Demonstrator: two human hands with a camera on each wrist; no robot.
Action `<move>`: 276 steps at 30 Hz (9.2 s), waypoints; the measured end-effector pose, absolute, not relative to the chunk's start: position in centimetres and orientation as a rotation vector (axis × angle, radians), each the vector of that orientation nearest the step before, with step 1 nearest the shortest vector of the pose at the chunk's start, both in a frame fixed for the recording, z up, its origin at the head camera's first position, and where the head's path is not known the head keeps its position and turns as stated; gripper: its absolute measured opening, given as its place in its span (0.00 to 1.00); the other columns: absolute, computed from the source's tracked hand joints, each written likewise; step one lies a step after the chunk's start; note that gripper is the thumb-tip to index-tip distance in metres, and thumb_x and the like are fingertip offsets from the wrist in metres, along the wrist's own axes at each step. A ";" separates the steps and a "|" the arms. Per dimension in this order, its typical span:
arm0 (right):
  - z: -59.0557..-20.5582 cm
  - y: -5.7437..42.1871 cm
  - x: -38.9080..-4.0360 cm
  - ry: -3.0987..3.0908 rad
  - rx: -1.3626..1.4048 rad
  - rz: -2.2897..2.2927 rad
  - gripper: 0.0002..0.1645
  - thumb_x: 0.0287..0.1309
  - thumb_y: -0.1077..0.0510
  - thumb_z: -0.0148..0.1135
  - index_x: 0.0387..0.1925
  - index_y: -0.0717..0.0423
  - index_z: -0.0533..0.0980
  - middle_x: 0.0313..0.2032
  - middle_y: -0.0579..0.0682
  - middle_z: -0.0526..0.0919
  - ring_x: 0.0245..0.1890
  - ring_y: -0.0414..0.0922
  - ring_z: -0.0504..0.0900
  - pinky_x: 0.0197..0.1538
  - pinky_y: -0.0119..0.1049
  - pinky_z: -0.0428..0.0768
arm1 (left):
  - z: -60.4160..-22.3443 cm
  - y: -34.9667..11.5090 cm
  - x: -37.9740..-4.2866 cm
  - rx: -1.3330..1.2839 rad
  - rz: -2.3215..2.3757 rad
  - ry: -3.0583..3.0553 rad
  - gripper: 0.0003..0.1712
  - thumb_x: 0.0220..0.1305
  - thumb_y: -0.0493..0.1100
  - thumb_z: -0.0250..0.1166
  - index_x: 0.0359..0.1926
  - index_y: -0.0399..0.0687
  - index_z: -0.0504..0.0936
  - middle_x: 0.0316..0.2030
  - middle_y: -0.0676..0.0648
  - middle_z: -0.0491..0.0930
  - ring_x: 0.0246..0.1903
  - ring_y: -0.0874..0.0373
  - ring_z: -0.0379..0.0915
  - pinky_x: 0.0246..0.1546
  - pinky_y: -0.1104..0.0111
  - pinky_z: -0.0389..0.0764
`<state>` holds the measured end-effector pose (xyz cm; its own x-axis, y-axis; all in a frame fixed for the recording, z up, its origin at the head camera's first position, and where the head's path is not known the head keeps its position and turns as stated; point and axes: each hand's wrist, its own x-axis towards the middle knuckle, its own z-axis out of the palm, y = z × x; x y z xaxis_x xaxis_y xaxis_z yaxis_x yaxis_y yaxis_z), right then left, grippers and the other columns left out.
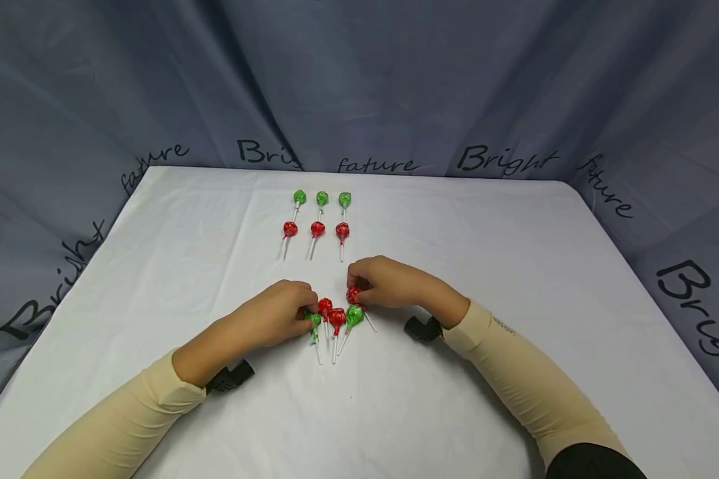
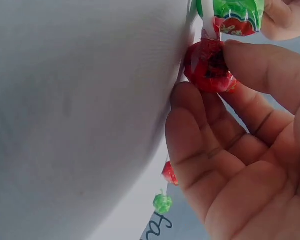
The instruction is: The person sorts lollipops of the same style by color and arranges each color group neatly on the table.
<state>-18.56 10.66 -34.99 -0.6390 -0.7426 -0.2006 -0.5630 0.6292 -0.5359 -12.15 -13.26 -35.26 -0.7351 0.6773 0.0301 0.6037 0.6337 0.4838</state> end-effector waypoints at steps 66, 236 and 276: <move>-35.2 10.7 -17.9 2.425 -1.017 -0.612 0.05 0.63 0.63 0.64 0.35 0.53 0.75 0.30 0.46 0.73 0.33 0.42 0.71 0.37 0.33 0.71 | -32.1 -6.4 -35.5 0.688 0.811 2.597 0.16 0.66 0.39 0.66 0.54 0.45 0.81 0.52 0.46 0.79 0.53 0.53 0.72 0.55 0.62 0.74; -35.8 12.3 -28.4 2.728 -0.389 -0.875 0.10 0.61 0.59 0.66 0.43 0.57 0.77 0.45 0.53 0.79 0.43 0.50 0.73 0.45 0.42 0.74 | -34.5 -12.5 -14.4 1.144 0.726 2.534 0.04 0.58 0.32 0.70 0.34 0.43 0.86 0.31 0.54 0.79 0.30 0.63 0.72 0.36 0.70 0.75; -34.6 12.3 -21.8 2.653 -0.616 -0.919 0.13 0.59 0.55 0.70 0.42 0.56 0.79 0.40 0.49 0.83 0.40 0.47 0.79 0.43 0.40 0.76 | -34.4 -12.4 -14.4 1.156 0.720 2.536 0.03 0.58 0.32 0.70 0.33 0.44 0.86 0.29 0.56 0.77 0.30 0.61 0.72 0.35 0.70 0.75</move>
<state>-21.83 12.33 -34.64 -0.8743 -0.4730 -0.1087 -0.3044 0.7089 -0.6363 -14.40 -12.37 -34.38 -0.6484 0.7606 -0.0321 0.6304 0.5600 0.5375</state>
